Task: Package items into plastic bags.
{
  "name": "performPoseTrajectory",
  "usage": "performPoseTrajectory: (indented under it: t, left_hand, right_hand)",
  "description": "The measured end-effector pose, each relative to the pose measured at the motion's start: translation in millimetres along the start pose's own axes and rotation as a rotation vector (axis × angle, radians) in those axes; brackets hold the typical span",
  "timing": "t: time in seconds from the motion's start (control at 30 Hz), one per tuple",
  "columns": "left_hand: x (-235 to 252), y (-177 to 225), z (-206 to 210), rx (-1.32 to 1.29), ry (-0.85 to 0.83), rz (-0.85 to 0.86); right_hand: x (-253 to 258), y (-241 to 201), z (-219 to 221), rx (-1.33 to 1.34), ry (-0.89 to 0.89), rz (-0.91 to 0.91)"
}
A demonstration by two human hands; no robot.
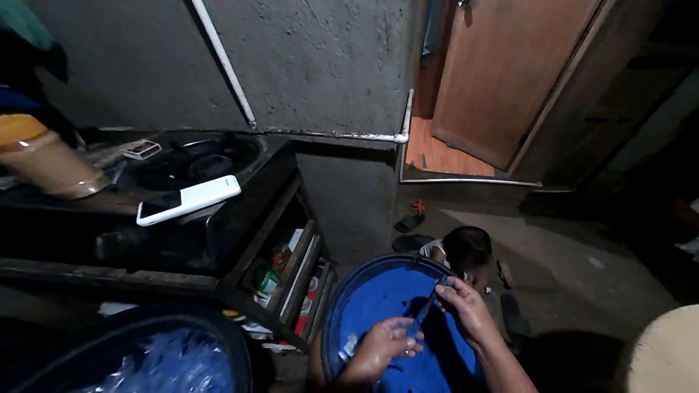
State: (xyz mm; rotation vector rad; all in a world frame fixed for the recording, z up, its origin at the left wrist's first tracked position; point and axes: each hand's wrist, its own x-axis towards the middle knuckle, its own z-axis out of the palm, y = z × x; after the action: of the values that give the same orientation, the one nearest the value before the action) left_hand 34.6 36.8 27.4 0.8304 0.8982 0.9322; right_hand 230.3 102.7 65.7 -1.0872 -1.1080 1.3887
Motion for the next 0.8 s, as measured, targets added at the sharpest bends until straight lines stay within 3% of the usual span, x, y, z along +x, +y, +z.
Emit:
performPoseTrajectory:
  t: [0.17,0.23,0.3,0.37,0.43,0.57,0.73,0.8]
  left_hand:
    - [-1,0,-7,-0.044,-0.007,0.021]
    - [-4,2,-12,-0.094,-0.016,0.007]
    - [-6,2,-17,-0.141,-0.044,-0.006]
    - [-5,3,-22,-0.136,-0.071,-0.029]
    - [-3,3,-26,-0.107,-0.108,-0.055]
    - [2,-2,-24,-0.052,-0.209,-0.084]
    - [0,-5,-29,-0.046,-0.309,-0.058]
    - [-4,-3,-28,-0.036,-0.241,-0.070]
  right_hand:
    - [5,21,-14,0.396,0.314,0.285]
    - [5,39,-25,0.341,0.368,0.318]
    - [-2,58,-38,-0.055,0.280,0.256]
    - [-13,60,-44,-0.402,0.047,0.209]
    - [-20,52,-36,-0.384,-0.155,0.185]
    - [-24,40,-19,-0.003,-0.495,0.118]
    - [-17,16,-8,-0.296,-0.438,-0.027]
    - [-16,13,-8,-0.321,-0.421,-0.055]
